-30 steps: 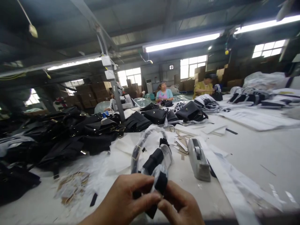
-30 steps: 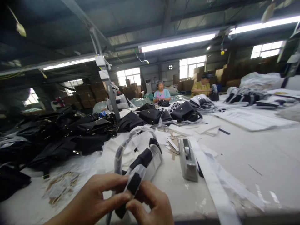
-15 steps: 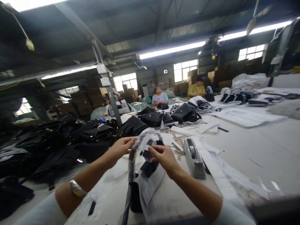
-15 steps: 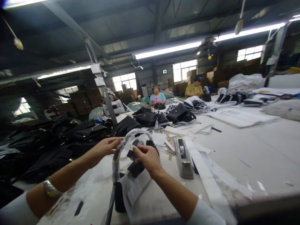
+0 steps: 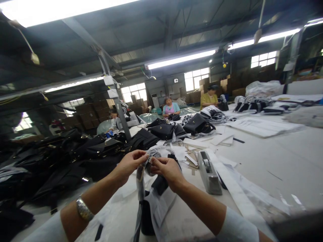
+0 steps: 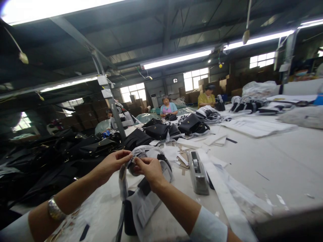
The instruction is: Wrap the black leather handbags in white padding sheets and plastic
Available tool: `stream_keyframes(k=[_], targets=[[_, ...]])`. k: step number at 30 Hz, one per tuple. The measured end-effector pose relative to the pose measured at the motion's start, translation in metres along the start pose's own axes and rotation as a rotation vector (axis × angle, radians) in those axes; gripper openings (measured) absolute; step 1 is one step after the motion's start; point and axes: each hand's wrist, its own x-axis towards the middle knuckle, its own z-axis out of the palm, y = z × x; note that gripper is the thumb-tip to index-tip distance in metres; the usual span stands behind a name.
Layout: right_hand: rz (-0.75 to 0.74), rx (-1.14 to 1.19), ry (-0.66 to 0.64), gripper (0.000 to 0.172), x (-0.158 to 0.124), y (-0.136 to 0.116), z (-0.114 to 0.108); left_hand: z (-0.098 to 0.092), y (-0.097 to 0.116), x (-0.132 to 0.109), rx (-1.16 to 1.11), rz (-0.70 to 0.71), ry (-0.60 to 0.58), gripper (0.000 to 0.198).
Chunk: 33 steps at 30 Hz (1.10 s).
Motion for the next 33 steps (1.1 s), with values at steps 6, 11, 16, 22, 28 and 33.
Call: stream_keyframes(k=[6,11,16,22,28,33], targets=[[0.018,0.055,-0.009,0.053,-0.002,-0.002,0.004,-0.002,0.002,-0.003,-0.026,-0.054,-0.059,0.048],[-0.004,0.098,-0.007,0.052,-0.001,0.001,0.006,-0.005,0.004,-0.004,-0.046,-0.155,-0.154,0.051],[-0.013,0.092,0.008,0.054,0.002,0.003,0.006,-0.005,0.002,-0.002,-0.041,-0.158,-0.186,0.05],[0.033,0.09,0.072,0.058,0.002,-0.004,0.01,0.007,-0.005,-0.007,-0.09,-0.095,-0.144,0.046],[0.054,0.191,0.115,0.042,-0.001,-0.002,0.012,0.015,-0.017,-0.017,-0.191,-0.085,-0.176,0.049],[0.002,0.189,0.09,0.042,0.001,0.005,0.011,0.012,-0.017,-0.017,-0.214,-0.082,-0.148,0.047]])
